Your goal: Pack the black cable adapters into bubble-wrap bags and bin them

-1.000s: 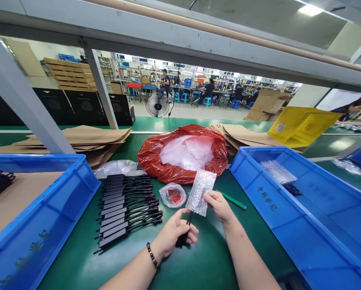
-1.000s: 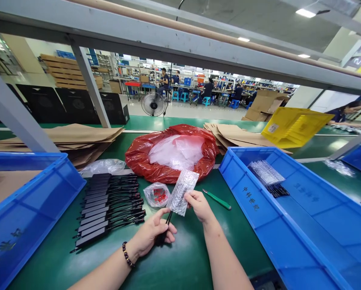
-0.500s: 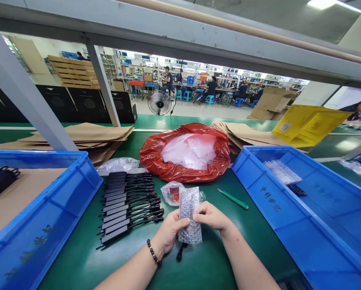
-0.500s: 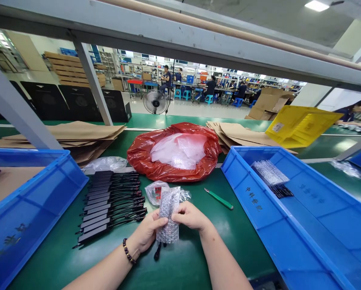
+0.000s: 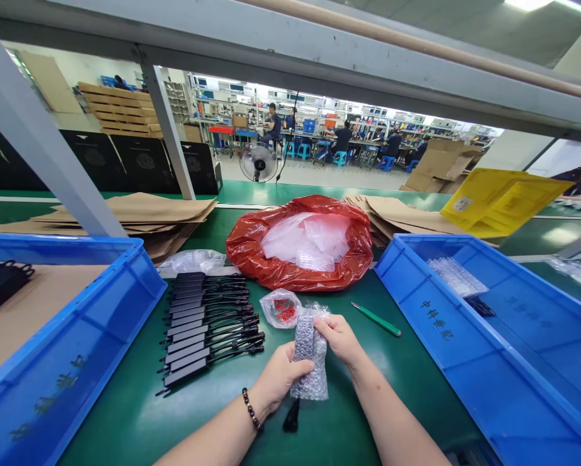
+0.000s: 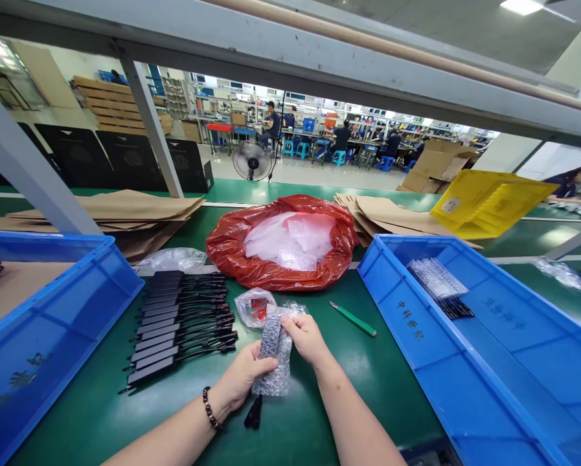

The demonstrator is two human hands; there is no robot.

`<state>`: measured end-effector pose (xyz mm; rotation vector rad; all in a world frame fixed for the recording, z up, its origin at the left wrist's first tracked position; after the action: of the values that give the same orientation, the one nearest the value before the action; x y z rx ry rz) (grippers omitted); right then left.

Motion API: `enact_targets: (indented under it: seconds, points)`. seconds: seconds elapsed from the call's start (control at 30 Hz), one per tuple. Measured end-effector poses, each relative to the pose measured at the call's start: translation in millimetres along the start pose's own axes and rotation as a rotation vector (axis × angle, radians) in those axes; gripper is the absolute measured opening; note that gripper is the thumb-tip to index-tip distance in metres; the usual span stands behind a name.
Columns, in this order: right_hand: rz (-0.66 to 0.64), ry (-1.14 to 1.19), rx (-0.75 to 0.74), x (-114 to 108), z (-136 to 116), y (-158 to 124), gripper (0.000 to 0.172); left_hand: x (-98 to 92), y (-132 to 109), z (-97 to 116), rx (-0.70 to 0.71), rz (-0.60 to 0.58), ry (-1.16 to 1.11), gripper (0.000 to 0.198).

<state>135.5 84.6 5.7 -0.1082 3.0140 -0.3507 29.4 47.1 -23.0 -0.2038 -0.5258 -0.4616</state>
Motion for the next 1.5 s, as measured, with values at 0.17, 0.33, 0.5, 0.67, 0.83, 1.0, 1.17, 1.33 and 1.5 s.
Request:
enact_targets:
  seconds: [0.17, 0.33, 0.5, 0.67, 0.83, 1.0, 1.17, 1.33, 1.5]
  points:
    - [-0.111, 0.022, -0.013, 22.6, -1.8, -1.2, 0.042, -13.4, 4.7, 9.3, 0.132, 0.166, 0.008, 0.026]
    - [0.039, -0.137, -0.120, 27.8, -7.1, -6.0, 0.033, -21.3, 10.1, 10.0, 0.180, 0.204, -0.020, 0.038]
    - [0.238, -0.448, -0.192, 14.0, -27.3, -22.0, 0.025, -18.1, 13.3, 4.8, 0.136, 0.068, 0.033, 0.043]
    - [0.474, -1.080, -0.078, -40.8, -53.8, -43.3, 0.023, -19.0, 11.8, -1.6, 0.030, 0.034, 0.118, 0.036]
    - [0.689, -1.479, 0.453, -141.7, -45.7, -44.5, 0.020, -17.2, 11.3, -2.3, 0.013, 0.015, 0.155, 0.034]
    - [0.743, -1.477, 0.627, -194.3, -28.7, -31.9, 0.021, -19.3, 13.5, -6.7, 0.039, -0.011, 0.177, 0.031]
    - [0.790, -1.477, 0.614, -208.4, -16.0, -22.9, 0.022, -22.0, 15.3, -11.8, 0.045, -0.031, 0.195, 0.030]
    - [0.873, -1.506, 0.570, -214.2, -16.9, -24.7, 0.025, -20.2, 14.3, -9.7, 0.040, -0.043, 0.206, 0.031]
    - [0.983, -1.570, 0.428, -198.8, -30.1, -34.1, 0.025, -16.6, 12.9, -5.1, 0.014, -0.050, 0.223, 0.036]
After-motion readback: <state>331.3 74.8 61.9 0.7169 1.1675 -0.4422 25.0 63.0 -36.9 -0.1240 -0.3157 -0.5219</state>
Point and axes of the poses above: each hand's wrist, its own y-axis towards the middle knuckle, its own x-axis out of the palm, z = x × y, the point moved 7 cm from there along y, towards the middle knuckle, and after that the axes turned 15 degrees about x, right-handed, at the moved point
